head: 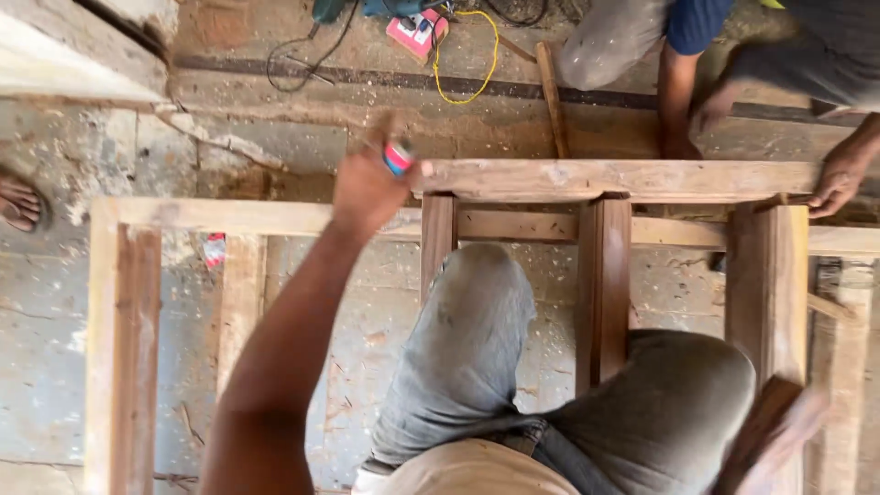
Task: Applying glue and using a wooden mallet to join wooden frame components together.
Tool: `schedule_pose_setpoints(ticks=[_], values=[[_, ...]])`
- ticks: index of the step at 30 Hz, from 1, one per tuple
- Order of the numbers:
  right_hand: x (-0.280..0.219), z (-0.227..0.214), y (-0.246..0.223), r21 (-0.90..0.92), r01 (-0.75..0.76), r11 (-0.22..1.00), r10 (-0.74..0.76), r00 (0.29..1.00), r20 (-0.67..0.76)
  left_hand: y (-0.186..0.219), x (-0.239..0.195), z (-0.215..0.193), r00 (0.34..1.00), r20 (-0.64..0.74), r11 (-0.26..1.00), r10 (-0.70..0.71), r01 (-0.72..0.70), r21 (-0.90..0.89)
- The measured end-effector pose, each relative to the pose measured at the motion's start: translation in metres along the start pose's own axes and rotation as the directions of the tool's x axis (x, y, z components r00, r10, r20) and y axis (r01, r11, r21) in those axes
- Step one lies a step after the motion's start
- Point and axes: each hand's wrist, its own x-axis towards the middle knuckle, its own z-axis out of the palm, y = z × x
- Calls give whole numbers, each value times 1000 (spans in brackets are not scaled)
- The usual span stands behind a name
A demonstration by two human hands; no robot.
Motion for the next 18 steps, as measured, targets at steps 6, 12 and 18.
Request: schedule_pose_setpoints(ticks=[6,12,18], values=[[-38,26,-79,6,28,1000,-28,1000,-4,55,1,-53,960,-274,884,55,-174,-433],[9,192,-249,221,-66,973,-26,921,388,91,10,-36,877,-474,507,80,-445,-738],[-18,278,-247,164,-277,947,120,777,618,69,10,-3,938,-345,501,-44,-278,-819]])
